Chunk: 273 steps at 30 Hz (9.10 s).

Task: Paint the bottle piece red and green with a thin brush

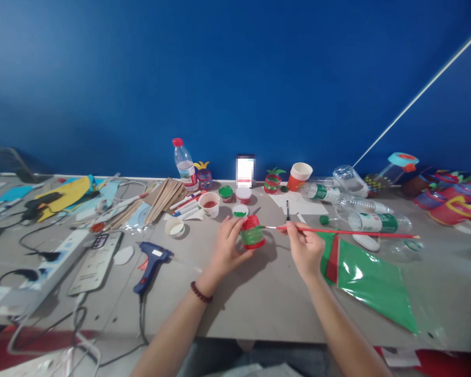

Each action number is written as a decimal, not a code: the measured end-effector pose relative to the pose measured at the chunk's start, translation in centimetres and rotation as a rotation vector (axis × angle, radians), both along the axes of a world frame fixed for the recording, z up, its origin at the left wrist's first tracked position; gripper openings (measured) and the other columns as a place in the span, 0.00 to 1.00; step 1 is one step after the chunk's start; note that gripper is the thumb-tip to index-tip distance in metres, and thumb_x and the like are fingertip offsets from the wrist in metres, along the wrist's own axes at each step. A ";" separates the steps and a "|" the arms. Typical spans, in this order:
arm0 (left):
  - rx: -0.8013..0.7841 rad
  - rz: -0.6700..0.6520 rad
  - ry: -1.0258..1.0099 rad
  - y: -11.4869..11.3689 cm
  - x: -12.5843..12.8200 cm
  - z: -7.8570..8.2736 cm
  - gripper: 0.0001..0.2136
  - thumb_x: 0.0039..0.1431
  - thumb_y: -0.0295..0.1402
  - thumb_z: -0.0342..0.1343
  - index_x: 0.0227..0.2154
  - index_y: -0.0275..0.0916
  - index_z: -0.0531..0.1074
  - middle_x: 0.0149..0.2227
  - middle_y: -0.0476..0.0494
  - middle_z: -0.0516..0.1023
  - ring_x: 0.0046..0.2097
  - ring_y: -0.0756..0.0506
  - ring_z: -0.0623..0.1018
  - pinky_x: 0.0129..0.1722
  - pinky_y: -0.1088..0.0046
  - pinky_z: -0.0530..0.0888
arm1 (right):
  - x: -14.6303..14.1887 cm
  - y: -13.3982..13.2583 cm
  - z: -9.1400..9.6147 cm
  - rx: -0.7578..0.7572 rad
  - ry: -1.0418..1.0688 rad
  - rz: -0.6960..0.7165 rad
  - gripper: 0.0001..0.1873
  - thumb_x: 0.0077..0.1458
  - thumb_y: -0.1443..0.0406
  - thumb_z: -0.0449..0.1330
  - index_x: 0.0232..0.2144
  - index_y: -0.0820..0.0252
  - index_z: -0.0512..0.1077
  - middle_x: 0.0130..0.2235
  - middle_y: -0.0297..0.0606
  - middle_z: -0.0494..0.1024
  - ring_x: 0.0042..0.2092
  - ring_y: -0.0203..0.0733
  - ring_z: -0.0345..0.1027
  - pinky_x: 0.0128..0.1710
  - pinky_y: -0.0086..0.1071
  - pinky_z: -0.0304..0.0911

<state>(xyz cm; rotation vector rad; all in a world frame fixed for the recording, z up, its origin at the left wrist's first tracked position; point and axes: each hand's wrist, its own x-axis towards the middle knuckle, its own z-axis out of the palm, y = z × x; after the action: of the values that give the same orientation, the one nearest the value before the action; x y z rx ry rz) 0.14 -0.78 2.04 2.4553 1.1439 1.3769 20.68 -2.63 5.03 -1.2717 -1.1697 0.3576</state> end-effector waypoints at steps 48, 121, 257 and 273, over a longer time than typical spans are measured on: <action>0.005 0.058 -0.010 0.2 -0.5 -0.6 0.37 0.51 0.37 0.64 0.62 0.41 0.56 0.56 0.34 0.71 0.58 0.35 0.72 0.62 0.48 0.65 | 0.2 -0.5 0.3 -0.021 -0.069 0.033 0.14 0.58 0.56 0.61 0.28 0.59 0.77 0.26 0.39 0.83 0.27 0.45 0.78 0.31 0.34 0.74; -0.233 -0.111 -0.161 -0.2 0.0 -0.1 0.35 0.54 0.34 0.65 0.63 0.46 0.56 0.59 0.36 0.63 0.60 0.36 0.68 0.58 0.53 0.71 | 1.4 -0.1 0.3 -0.083 -0.129 0.590 0.23 0.61 0.56 0.61 0.57 0.50 0.68 0.58 0.44 0.74 0.61 0.50 0.66 0.62 0.47 0.61; -0.935 -0.272 -0.354 0.4 -0.1 -0.2 0.39 0.52 0.45 0.67 0.63 0.42 0.57 0.65 0.33 0.63 0.65 0.31 0.64 0.64 0.49 0.64 | -0.1 12.9 -0.4 -0.541 -1.053 0.710 0.23 0.58 0.70 0.53 0.51 0.48 0.78 0.48 0.36 0.83 0.46 0.48 0.77 0.45 0.35 0.68; -0.939 -0.286 -0.347 0.0 -0.5 0.5 0.39 0.54 0.46 0.65 0.64 0.43 0.55 0.63 0.34 0.65 0.65 0.32 0.64 0.64 0.50 0.64 | -0.6 13.8 -1.6 -0.526 -1.115 0.600 0.13 0.60 0.65 0.58 0.41 0.51 0.82 0.43 0.41 0.84 0.45 0.50 0.75 0.40 0.35 0.64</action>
<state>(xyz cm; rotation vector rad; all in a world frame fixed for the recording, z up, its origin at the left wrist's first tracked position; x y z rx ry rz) -0.35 -0.82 2.52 1.5587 0.9789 0.8366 20.05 11.16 3.48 -1.5962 -2.5569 0.4107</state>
